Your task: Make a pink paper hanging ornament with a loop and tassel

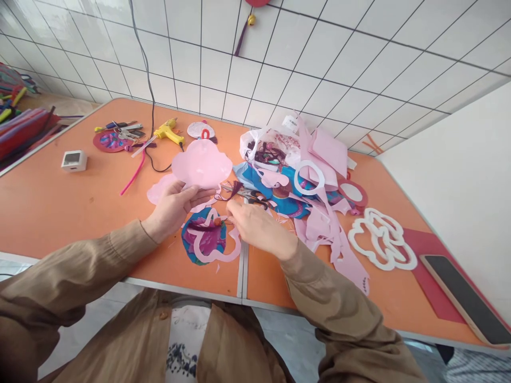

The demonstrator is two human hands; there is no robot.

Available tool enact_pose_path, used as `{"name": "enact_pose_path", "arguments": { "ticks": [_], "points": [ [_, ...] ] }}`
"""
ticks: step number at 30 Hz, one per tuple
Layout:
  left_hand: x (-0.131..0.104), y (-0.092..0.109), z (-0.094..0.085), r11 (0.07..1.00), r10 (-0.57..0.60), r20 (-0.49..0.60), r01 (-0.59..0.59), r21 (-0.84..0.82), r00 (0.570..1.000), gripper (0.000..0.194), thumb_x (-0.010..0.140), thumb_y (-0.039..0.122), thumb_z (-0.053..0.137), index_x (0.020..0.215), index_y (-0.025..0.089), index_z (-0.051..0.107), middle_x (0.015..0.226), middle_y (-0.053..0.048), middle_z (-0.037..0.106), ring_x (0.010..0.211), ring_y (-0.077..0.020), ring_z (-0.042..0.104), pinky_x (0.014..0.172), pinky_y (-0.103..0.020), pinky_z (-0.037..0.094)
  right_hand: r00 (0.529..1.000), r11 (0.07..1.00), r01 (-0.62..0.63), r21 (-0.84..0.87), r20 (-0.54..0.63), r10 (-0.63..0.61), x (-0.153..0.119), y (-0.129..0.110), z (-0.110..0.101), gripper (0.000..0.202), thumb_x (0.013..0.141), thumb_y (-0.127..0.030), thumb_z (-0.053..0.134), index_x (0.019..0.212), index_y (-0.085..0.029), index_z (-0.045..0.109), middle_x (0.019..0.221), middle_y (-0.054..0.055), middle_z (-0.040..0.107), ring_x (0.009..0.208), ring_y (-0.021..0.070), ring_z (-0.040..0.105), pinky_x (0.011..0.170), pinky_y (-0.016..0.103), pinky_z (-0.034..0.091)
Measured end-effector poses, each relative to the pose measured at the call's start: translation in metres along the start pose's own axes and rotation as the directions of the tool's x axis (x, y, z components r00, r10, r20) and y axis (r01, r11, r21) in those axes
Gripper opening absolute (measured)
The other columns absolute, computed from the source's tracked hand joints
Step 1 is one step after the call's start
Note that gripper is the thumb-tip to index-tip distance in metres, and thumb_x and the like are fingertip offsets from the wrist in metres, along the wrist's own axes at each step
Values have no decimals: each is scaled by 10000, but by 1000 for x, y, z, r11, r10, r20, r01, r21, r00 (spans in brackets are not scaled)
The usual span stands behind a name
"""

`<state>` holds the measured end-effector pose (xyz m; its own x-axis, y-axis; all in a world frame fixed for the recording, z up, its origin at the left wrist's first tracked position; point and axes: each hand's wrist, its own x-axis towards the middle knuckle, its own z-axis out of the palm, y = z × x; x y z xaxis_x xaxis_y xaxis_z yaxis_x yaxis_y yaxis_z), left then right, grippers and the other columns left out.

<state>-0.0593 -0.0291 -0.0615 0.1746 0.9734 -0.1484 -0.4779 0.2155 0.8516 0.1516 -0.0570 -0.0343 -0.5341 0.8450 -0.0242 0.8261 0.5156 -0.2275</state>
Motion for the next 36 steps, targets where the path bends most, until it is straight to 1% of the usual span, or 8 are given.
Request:
{"name": "enact_pose_path", "arguments": {
  "ticks": [5, 8, 11, 14, 19, 23, 32, 36],
  "points": [
    [-1, 0, 1, 999, -29, 103, 32, -36, 994, 198, 889, 225, 750, 1054, 123, 709, 1033, -172, 840, 1055, -284, 815, 994, -409, 608, 975, 935, 176, 310, -189, -120, 0, -16, -33, 232, 942, -48, 538, 778, -210, 569, 746, -10, 683, 640, 122, 593, 622, 259, 417],
    [-3, 0, 4, 998, -25, 151, 34, -58, 988, 199, 865, 272, 787, 993, 140, 710, 974, -157, 837, 1006, -295, 817, 950, -413, 614, 936, 904, 295, 310, -285, -207, 5, -23, -44, 218, 946, -45, 569, 846, -197, 688, 831, 19, 733, 725, 133, 652, 659, 258, 478],
    [-6, 0, 7, 997, -7, 140, 18, -77, 990, 179, 830, 263, 816, 840, 173, 662, 810, -84, 801, 803, -225, 797, 796, -341, 611, 913, 897, 348, 273, -317, -258, 14, -26, -48, 248, 955, -36, 573, 926, -187, 767, 873, 36, 734, 767, 140, 672, 681, 262, 508],
    [-9, 1, 10, 997, -25, 129, 35, -76, 991, 262, 798, 258, 850, 773, 184, 599, 735, -38, 757, 707, -176, 753, 699, -291, 572, 896, 909, 350, 225, -364, -255, 22, -27, -48, 247, 955, -41, 580, 948, -201, 768, 869, 26, 718, 734, 137, 650, 651, 264, 490],
    [-14, 3, 14, 998, -29, 170, 36, -41, 985, 348, 781, 317, 878, 764, 206, 548, 824, -87, 797, 887, -273, 812, 753, -347, 600, 849, 949, 292, 119, -489, -200, 32, -30, -43, 203, 937, -51, 577, 819, -211, 621, 796, 8, 677, 733, 153, 615, 674, 282, 474],
    [-16, 3, 16, 998, -18, 201, 29, -54, 979, 404, 774, 330, 881, 738, 218, 495, 861, -101, 808, 939, -318, 819, 844, -423, 627, 833, 959, 278, 57, -512, -211, 33, -27, -40, 210, 967, -92, 554, 806, -218, 601, 822, 25, 670, 756, 167, 609, 678, 297, 467],
    [-16, 3, 16, 999, -5, 170, 11, -38, 985, 270, 782, 261, 844, 730, 203, 586, 727, -52, 759, 830, -267, 808, 712, -332, 594, 819, 968, 251, 11, -535, -206, 34, -27, -39, 238, 1026, -158, 544, 814, -221, 632, 852, 33, 668, 793, 174, 613, 696, 311, 462],
    [-18, 4, 19, 999, -19, 134, 24, -43, 991, 227, 794, 218, 816, 718, 203, 602, 698, -29, 741, 788, -241, 800, 732, -332, 605, 819, 978, 210, -9, -544, -181, 34, -28, -39, 243, 1034, -180, 547, 810, -223, 632, 851, 31, 651, 770, 169, 590, 670, 314, 434]
  ]
}}
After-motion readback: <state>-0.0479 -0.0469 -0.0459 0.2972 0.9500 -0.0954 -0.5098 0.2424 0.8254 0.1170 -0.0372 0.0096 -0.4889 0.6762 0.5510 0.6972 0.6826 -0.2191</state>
